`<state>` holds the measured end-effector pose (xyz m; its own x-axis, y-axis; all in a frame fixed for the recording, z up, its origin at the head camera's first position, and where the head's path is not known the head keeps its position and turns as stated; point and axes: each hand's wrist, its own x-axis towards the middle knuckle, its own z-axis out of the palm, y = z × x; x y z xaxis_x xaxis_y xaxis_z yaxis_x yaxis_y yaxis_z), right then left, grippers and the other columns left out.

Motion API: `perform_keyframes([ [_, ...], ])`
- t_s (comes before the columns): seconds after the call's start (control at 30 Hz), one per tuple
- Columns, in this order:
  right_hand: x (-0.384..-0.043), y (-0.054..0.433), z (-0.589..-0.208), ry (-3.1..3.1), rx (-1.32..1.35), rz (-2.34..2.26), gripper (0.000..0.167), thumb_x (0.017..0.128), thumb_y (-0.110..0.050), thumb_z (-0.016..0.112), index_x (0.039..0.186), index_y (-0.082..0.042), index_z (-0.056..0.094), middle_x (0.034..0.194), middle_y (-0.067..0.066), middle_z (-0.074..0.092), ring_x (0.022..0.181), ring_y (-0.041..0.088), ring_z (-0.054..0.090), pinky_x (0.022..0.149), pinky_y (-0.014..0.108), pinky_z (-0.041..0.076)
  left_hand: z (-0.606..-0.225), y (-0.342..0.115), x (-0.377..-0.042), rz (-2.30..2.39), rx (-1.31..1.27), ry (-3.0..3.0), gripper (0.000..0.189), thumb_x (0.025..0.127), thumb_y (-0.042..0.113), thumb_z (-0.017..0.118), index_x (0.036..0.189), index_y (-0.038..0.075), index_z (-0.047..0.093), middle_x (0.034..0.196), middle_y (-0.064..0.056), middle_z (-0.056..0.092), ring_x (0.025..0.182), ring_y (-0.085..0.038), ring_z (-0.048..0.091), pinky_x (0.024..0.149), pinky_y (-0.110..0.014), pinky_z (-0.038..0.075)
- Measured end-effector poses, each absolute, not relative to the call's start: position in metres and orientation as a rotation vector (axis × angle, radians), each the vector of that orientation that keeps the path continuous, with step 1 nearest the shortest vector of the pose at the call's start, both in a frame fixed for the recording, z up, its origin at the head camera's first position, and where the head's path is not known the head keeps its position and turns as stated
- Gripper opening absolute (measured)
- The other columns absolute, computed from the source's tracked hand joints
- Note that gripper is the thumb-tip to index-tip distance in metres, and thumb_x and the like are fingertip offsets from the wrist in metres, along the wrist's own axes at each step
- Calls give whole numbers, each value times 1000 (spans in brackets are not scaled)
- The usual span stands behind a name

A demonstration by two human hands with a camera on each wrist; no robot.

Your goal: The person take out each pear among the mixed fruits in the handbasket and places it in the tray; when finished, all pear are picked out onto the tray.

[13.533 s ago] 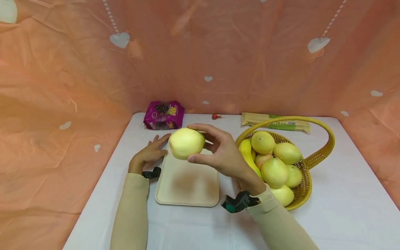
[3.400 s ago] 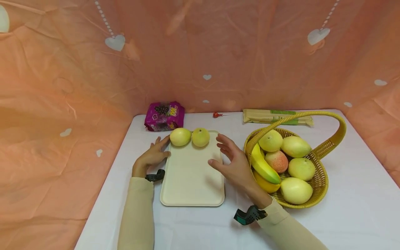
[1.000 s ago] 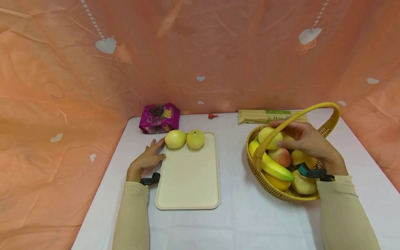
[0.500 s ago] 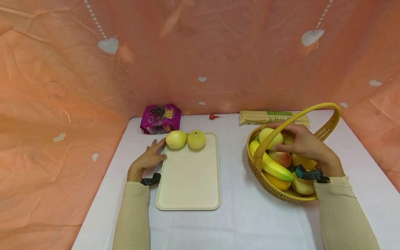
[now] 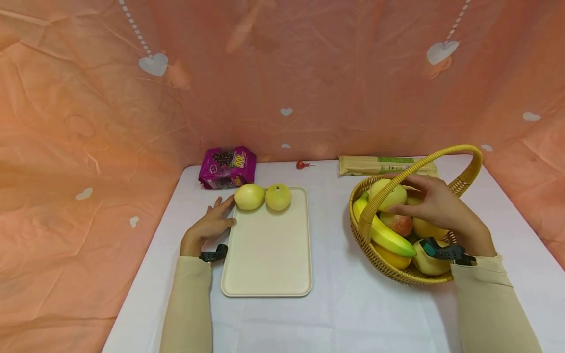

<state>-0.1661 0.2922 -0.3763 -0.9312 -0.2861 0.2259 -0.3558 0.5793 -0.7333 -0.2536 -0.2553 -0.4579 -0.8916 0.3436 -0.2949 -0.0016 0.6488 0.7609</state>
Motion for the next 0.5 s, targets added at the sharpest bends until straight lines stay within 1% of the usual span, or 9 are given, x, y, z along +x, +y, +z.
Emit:
perform_keyframes([
  [0.13,-155,301,-375,-2679,527,1466,61,89,3,87,145,-3,65,138,-3,66,121,-9,67,100,10,56,-458,-255,-253,1128,257,2451,83,105,12,58,177,10,17,185,-20,5,167,-43,-24,130,-71,-21],
  [0.23,-145,309,-375,-2646,514,1516,67,87,10,85,149,-2,62,140,-7,65,123,-7,68,98,12,58,-459,-256,-254,1114,246,2455,82,106,13,57,177,11,17,185,-19,3,168,-42,-25,130,-70,-22],
  [0.3,-139,315,-376,-2623,504,1515,70,86,14,85,150,-2,62,144,-5,66,127,-6,68,98,12,59,-460,-256,-255,1104,247,2458,82,106,13,57,177,11,16,185,-19,2,168,-41,-25,131,-69,-22],
  [0.37,-133,321,-376,-2614,501,1499,72,85,15,84,150,-3,62,147,-6,67,128,-5,68,97,11,58,-460,-257,-255,1094,246,2461,82,106,13,57,177,11,16,185,-19,2,168,-40,-24,131,-68,-22],
  [0.43,-127,327,-376,-2612,489,1495,71,84,16,84,150,-2,63,148,-7,68,127,-5,69,96,11,58,-460,-257,-255,1092,241,2458,82,106,14,57,177,12,15,185,-19,1,168,-40,-24,131,-68,-22],
  [0.5,-120,333,-376,-2602,508,1534,71,84,20,81,150,1,61,148,-4,67,124,-2,71,93,12,60,-459,-257,-255,1094,240,2455,82,106,14,57,177,12,15,185,-19,1,168,-41,-25,131,-69,-21],
])
